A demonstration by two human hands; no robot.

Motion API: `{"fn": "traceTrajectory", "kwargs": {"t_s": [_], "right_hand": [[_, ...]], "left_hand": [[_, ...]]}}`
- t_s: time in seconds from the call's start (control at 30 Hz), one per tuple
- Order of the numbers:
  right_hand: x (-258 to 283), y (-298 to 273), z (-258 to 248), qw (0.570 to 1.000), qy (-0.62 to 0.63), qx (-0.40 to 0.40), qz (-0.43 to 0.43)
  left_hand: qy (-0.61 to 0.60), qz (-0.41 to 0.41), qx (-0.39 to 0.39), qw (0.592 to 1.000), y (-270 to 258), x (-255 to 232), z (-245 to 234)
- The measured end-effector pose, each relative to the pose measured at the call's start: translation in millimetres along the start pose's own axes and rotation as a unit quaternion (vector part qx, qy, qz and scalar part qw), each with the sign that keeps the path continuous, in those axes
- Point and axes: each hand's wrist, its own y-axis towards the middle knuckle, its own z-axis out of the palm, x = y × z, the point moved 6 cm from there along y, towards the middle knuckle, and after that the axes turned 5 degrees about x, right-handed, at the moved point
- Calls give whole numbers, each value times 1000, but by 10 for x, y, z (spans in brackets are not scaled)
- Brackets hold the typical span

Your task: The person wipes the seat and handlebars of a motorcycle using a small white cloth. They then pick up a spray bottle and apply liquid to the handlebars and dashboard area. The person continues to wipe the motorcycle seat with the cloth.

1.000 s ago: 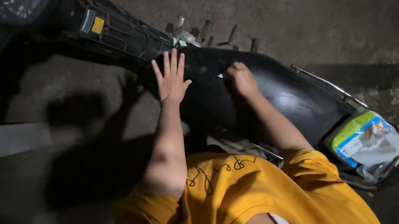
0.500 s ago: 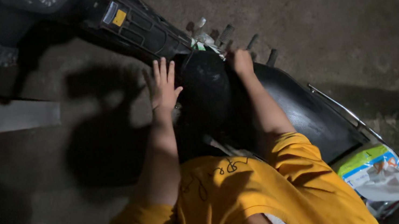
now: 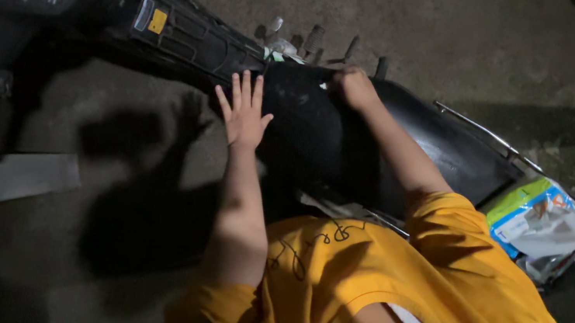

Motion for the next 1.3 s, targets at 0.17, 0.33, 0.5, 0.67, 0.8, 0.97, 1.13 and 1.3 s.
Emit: {"fn": "traceTrajectory", "kwargs": {"t_s": [0.17, 0.33, 0.5, 0.67, 0.8, 0.97, 1.13, 1.3], "right_hand": [[76, -398, -5, 999, -42, 19, -23], [291, -615, -198, 997, -38, -50, -38], [367, -645, -244, 995, 9, -91, 42], [331, -436, -159, 990, 4, -130, 46], [277, -157, -129, 988, 53, -140, 34], [-36, 206, 30, 985, 82, -102, 115], [-273, 464, 118, 970, 146, -58, 183], [-377, 593, 177, 953, 168, -16, 251]], "left_hand": [[10, 14, 11, 1000, 110, -166, -18], [14, 29, 6, 999, 180, -243, -95], [13, 37, 25, 999, 263, -323, -124], [18, 35, 13, 999, 256, -312, -128], [21, 17, 12, 1000, 225, -140, -111], [23, -5, 30, 999, 193, 89, -51], [13, -28, 26, 999, 101, 274, -20], [3, -48, 36, 998, -1, 407, -65]]}}
